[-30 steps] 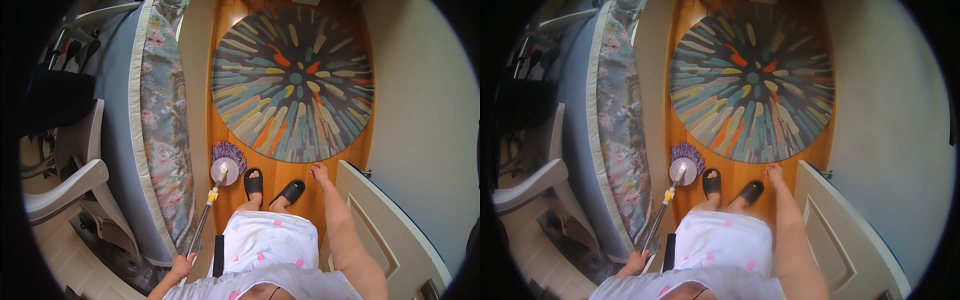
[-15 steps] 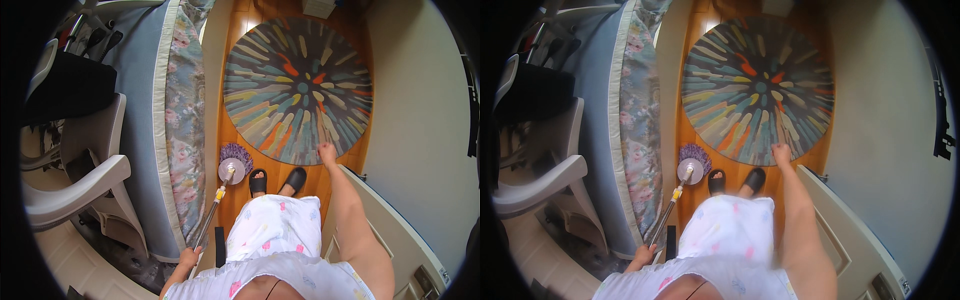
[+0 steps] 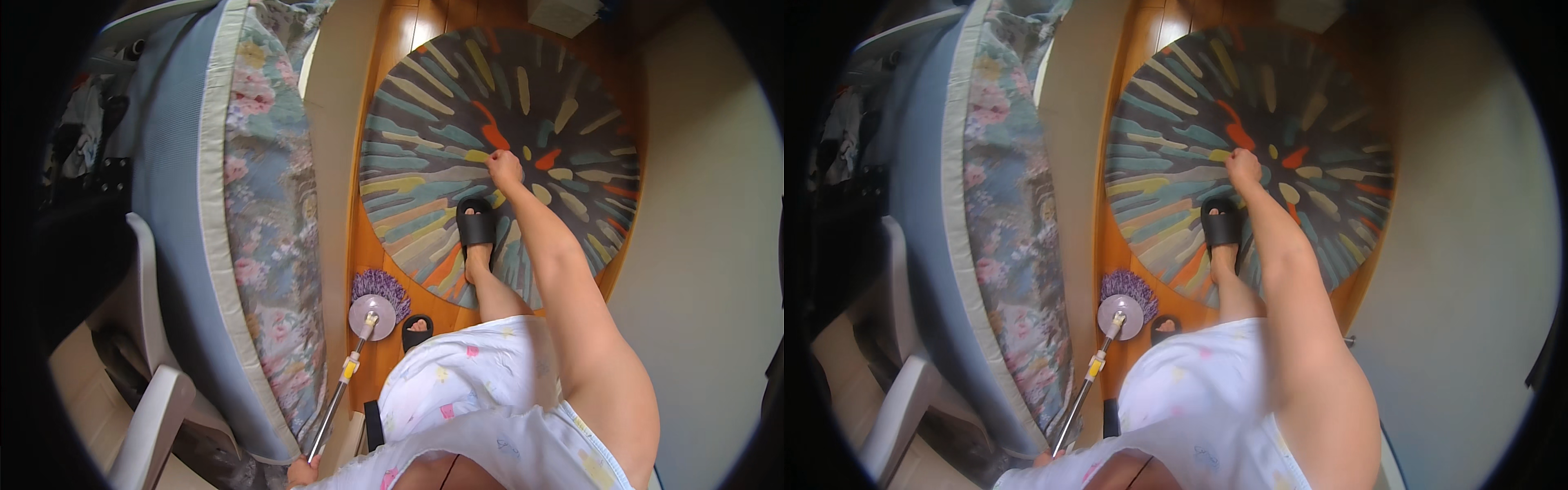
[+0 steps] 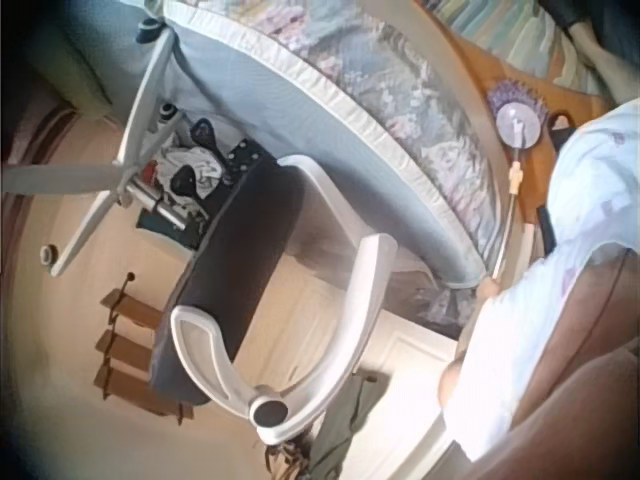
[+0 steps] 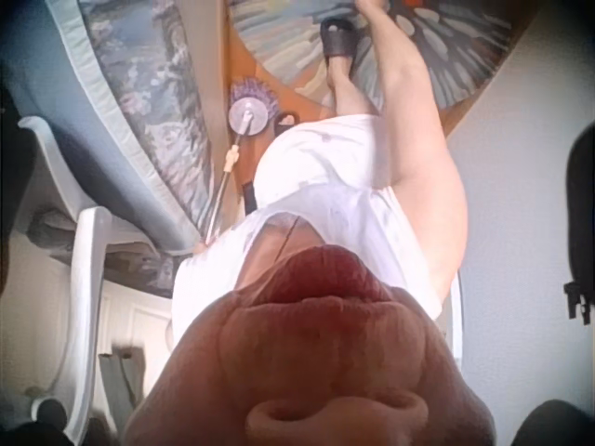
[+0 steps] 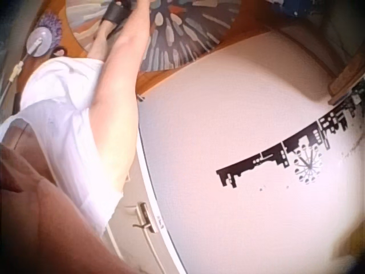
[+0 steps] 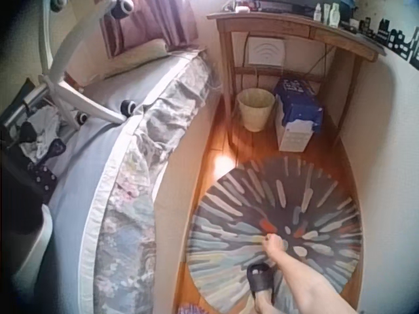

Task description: The person mops a wooden floor with a spin mop, moving a round rug aside to clean underneath, then mops around a desk and a small blue stool. The rug is returned to its original position after cleaning.

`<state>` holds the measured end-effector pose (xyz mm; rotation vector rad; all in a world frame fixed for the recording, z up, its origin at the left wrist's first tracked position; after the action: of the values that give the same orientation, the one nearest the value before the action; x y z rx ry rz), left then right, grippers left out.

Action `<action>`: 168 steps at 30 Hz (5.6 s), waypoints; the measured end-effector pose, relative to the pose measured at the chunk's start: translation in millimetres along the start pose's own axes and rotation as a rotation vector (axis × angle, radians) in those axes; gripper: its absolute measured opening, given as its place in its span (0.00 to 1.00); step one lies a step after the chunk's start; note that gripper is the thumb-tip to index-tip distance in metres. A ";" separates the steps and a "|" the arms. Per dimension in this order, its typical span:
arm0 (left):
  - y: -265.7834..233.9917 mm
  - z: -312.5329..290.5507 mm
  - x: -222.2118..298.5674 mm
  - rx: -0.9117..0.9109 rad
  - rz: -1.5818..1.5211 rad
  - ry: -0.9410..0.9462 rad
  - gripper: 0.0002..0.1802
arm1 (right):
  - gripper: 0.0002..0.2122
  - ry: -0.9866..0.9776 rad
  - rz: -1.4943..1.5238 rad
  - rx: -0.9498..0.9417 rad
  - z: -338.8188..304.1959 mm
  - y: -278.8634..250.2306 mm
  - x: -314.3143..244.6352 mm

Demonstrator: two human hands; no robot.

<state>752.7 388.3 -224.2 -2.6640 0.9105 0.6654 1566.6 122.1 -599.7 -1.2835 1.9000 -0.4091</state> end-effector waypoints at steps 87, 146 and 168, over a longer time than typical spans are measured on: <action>41.1 29.1 -1.7 0.195 0.049 0.196 0.28 | 0.06 -0.110 0.052 0.496 -272.5 -52.7 301.5; -243.8 -109.7 451.0 0.021 -0.581 0.927 0.33 | 0.06 0.275 0.425 0.112 -782.1 -67.1 228.9; -75.5 -208.1 109.4 -0.069 -0.320 0.707 0.36 | 0.05 0.115 0.465 0.375 -767.3 -178.5 113.5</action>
<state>947.4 313.7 -92.0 -3.0461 0.5655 -0.3507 1079.6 -177.7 -46.0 -0.5632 2.0223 -0.5666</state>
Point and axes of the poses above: each hand's wrist, its own z-axis towards the middle knuckle, its own y-axis out of the palm, x = y × z, the point moved 9 cm from there along z, towards the middle knuckle, and after that the axes turned 13 degrees about -x, right-handed, at the moved point
